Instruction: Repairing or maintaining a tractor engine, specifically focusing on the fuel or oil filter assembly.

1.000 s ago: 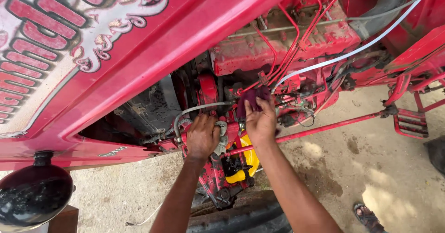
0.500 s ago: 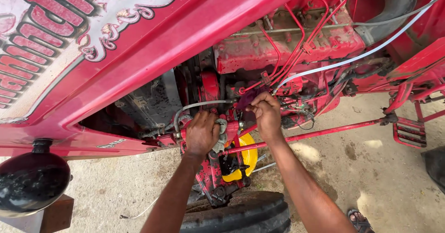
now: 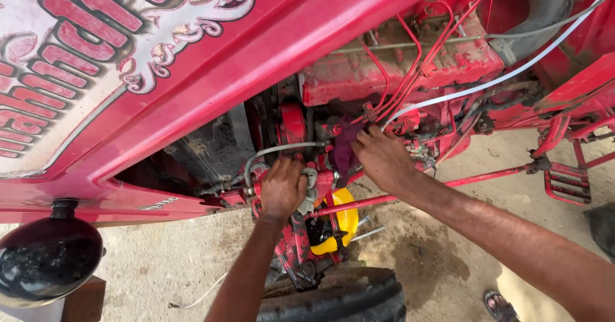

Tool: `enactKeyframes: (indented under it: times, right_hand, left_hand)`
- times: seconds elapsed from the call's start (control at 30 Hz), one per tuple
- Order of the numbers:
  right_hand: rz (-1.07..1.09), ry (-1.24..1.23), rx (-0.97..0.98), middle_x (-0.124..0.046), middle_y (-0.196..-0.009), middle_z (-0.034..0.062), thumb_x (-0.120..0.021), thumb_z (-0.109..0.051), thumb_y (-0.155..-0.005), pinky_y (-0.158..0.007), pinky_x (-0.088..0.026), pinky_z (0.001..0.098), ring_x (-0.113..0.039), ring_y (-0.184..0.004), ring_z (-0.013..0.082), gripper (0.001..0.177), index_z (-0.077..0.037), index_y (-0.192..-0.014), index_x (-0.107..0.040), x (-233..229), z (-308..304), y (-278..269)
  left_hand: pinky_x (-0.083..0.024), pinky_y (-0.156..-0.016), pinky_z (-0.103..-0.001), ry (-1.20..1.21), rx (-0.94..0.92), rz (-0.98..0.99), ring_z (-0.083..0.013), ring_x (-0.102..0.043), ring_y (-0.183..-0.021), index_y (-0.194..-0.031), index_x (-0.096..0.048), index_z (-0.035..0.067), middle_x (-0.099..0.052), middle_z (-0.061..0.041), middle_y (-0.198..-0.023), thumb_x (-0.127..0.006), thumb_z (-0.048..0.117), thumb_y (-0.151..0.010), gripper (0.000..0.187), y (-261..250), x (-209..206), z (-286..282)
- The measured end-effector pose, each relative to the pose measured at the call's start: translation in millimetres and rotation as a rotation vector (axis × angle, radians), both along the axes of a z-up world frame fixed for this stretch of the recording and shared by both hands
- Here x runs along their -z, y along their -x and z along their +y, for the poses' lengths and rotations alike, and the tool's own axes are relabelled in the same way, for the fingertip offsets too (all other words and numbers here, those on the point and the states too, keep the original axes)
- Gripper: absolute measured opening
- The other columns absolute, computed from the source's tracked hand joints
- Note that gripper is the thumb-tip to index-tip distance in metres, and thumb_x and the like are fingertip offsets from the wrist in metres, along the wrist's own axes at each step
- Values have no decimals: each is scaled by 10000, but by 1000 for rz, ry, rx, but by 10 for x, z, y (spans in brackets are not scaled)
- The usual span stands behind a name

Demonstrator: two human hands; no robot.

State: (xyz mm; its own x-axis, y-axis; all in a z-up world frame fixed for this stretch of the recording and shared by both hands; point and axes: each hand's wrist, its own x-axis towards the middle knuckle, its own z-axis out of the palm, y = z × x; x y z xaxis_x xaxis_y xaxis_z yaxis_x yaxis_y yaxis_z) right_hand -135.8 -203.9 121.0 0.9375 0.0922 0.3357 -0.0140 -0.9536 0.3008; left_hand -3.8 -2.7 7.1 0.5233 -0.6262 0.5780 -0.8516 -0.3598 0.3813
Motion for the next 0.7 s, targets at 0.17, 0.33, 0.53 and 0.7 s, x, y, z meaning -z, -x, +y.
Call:
enactKeyframes:
  times: [0.17,0.33,0.53,0.7]
  right_hand:
    - [255,135,117,-665,-991,118,-682,-135,-783,-657,-610,402,-712,-859,273,145,-65,-905,-720,291,-104,-245]
    - [137,55,-114,-669,-974,118,-684,-138,-737,-632,-614,409,-717,-909,285,236,-48,-953,-721,239,-271,-6]
    - [46,-147,-287,-695,-971,122,-732,-124,-714,-722,-605,404,-680,-935,277,356,-46,-1061,-731,-298,67,-32]
    - [245,166,-40,-715,-957,101,-734,-180,-713,-838,-566,412,-666,-975,281,254,-81,-947,-742,-288,21,-549]
  left_hand:
    - [-600,-777,-439,-5,1,36,-280,-638,-886,-1021,-701,5,-633,-134,-919,-613,133,-847,233,0,79,-26]
    - [-602,-730,-431,-61,-7,65,-255,-641,-857,-1046,-705,-6,-631,-124,-913,-598,106,-872,233,-42,153,-19]
    - [-613,-749,-427,32,-4,9,-253,-651,-876,-990,-715,16,-638,-112,-907,-606,106,-859,192,-16,132,-29]
    - [-613,-755,-419,57,5,0,-254,-653,-904,-995,-703,17,-634,-112,-937,-602,84,-847,191,-41,138,-12]
